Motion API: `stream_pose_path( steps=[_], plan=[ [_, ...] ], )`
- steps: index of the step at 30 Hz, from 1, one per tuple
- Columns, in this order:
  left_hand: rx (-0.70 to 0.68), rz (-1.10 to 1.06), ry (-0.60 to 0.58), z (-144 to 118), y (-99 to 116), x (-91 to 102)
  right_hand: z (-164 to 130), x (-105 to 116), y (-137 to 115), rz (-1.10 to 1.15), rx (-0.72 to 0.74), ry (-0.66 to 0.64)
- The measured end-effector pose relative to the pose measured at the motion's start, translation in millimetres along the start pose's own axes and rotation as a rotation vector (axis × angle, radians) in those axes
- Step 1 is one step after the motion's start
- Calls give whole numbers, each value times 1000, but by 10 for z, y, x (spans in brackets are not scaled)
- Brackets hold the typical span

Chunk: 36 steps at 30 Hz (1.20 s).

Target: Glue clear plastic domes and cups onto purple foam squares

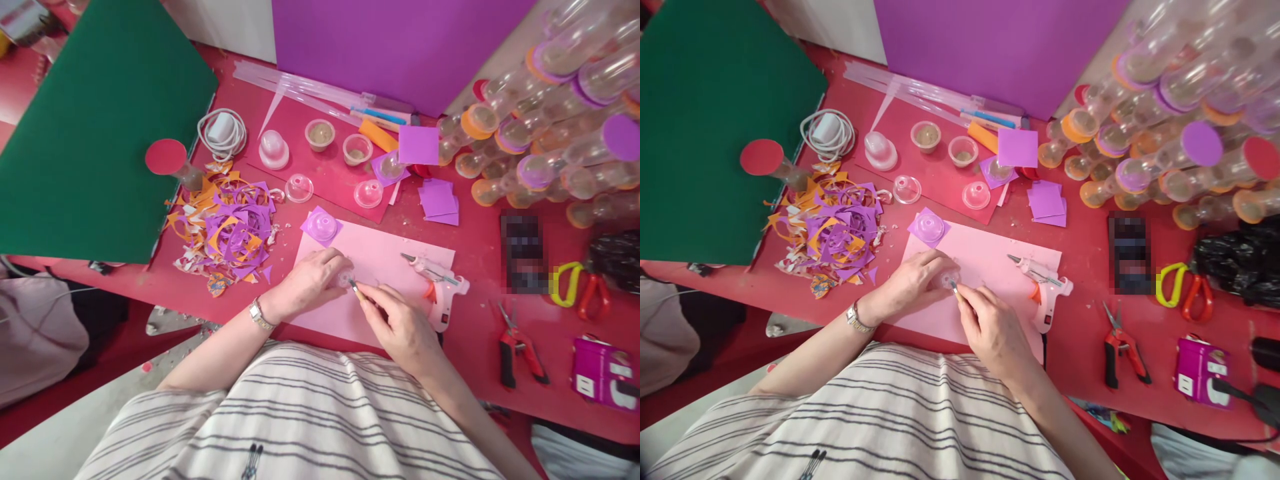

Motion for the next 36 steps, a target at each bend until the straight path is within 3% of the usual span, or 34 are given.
stream_pose_path(
  steps=[13, 36],
  plan=[
    [7, 34, -7, -11, 19, 1, -50, 93, -176, -188, 132, 124],
    [13, 25, -33, 0, 19, -12, 11, 7, -14, -22, 15, 10]
  ],
)
Point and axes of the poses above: each hand's wrist, its own z-axis towards the middle knuckle, its own x-axis out of the back of the hand, y = z × x, the point moved 9 cm from there along z, towards the middle knuckle, and after that the axes turned 2 degrees about y, right-handed, at the moved point
